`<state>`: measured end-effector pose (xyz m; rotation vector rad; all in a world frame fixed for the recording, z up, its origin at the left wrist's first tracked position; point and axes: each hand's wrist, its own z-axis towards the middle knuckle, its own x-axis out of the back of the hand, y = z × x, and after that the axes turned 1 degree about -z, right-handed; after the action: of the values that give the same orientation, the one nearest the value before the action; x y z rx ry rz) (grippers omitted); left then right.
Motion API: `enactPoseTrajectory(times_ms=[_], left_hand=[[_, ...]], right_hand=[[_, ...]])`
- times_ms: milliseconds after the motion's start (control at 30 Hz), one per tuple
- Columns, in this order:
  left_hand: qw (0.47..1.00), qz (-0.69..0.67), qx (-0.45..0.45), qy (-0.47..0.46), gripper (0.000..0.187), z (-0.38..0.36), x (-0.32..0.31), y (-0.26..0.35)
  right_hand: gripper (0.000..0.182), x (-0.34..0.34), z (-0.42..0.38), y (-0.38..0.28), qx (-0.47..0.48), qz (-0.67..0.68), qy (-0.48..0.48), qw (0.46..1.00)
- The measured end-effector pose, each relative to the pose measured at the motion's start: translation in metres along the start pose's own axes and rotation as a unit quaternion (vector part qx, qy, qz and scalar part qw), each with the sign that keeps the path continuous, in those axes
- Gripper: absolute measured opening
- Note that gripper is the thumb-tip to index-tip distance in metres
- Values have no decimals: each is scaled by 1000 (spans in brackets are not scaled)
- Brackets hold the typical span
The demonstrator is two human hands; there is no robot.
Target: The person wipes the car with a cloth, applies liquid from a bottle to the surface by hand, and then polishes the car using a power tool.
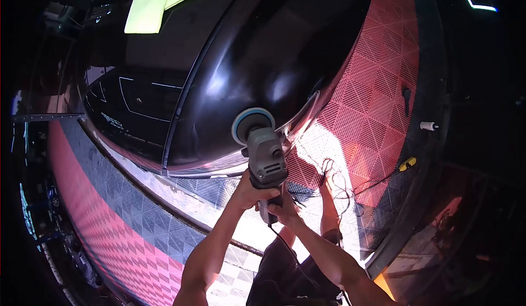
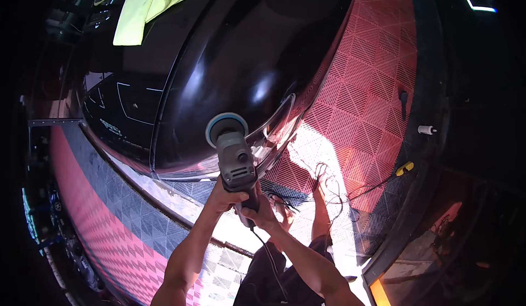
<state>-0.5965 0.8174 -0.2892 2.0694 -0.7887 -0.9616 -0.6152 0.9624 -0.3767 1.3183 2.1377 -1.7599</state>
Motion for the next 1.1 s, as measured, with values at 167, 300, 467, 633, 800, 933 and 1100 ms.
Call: enactPoseTrajectory(times_ms=[167, 300, 467, 633, 800, 933, 1100], left_hand=[[999, 24, 7, -25, 60, 15, -5, 6], [989, 130, 0, -74, 49, 39, -25, 19], [998, 43, -2, -49, 55, 8, 9, -12], [973, -213, -53, -76, 62, -30, 34, -24], [976, -204, -57, -59, 62, -7, 23, -35], [983, -173, -19, -56, 60, 36, -31, -8], [984, -158, -77, -38, 46, 78, -83, 31]], right_hand=[[90, 2, 3, -6, 12, 23, 23, 999], [84, 5, 7, -29, 45, 99, 59, 992], [77, -6, -5, -17, 9, 66, 18, 998], [82, -26, -5, -31, -57, -270, -35, 960], [82, -5, -1, -60, -115, -268, -40, 956], [86, 19, -2, -99, -44, -95, 56, 993], [75, 47, 20, -164, -70, -75, 23, 995]])
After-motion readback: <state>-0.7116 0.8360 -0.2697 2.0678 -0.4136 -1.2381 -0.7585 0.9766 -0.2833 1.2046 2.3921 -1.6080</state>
